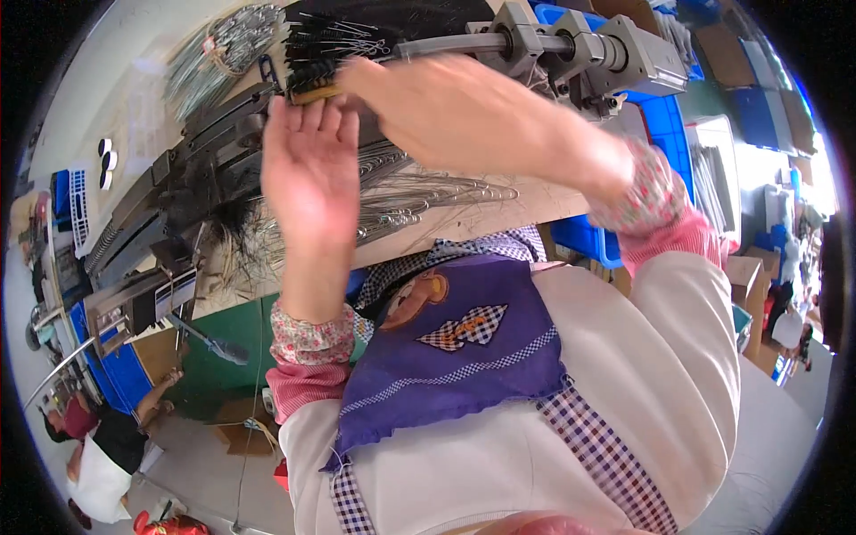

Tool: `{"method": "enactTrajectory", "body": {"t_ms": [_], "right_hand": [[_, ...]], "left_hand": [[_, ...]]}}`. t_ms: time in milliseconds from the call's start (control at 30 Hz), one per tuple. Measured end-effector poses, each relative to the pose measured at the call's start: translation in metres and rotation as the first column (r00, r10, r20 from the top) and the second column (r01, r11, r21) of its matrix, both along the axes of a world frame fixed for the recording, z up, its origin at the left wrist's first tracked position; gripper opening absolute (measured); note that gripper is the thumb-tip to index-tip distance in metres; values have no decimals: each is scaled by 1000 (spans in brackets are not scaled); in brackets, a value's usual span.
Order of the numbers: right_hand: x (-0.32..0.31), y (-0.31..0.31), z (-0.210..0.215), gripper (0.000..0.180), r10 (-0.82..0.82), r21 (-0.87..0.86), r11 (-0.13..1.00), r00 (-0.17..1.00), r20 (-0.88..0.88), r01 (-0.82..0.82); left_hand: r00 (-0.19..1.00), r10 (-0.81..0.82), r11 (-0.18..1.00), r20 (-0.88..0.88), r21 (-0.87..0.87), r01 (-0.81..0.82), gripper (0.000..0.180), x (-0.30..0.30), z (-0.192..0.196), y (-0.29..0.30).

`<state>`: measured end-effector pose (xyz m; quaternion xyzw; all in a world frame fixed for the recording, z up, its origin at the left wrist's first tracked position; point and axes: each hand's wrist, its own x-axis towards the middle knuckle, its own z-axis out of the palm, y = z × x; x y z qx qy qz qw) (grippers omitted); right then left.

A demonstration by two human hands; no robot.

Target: Assembling individual brush components using a manual clamping fixture at a workstation.

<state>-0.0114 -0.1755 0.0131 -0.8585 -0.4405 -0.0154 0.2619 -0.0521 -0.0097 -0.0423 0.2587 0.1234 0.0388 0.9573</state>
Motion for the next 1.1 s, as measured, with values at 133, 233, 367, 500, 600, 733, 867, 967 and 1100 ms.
{"method": "enactTrajectory", "body": {"t_ms": [133,233,367,500,600,733,867,967,1100], "right_hand": [[-44,-83,-56,22,-25,-58,998,954,-299,8],[-56,-100,-91,24,-83,-164,986,919,-387,20],[-58,-99,-106,22,-94,-137,990,886,-454,34],[-53,-110,-119,19,-12,-120,992,914,-405,-40],[-50,-116,-123,22,44,-133,986,923,-383,-102],[-46,-117,-118,26,118,-63,985,897,-426,-160],[-49,-130,-104,23,29,46,999,839,-544,-5],[-52,-139,-65,15,-215,17,965,830,-515,261],[-43,-155,-14,10,-307,211,893,881,-361,398]], "left_hand": [[1000,-18,996,-15,-82,16,21,-8,-13,-41],[983,-48,998,-179,34,55,39,-11,-28,-58],[946,-311,946,95,121,299,51,-57,11,-39],[999,-25,69,43,997,-41,62,-122,-12,49],[841,407,-910,357,241,338,81,-170,-37,129],[389,920,-272,-43,641,717,85,-284,-67,269],[515,857,-358,-5,712,603,78,-265,-52,242],[590,792,-558,156,578,596,68,-230,-65,201],[906,245,-372,344,897,-240,57,-135,7,74]]}}
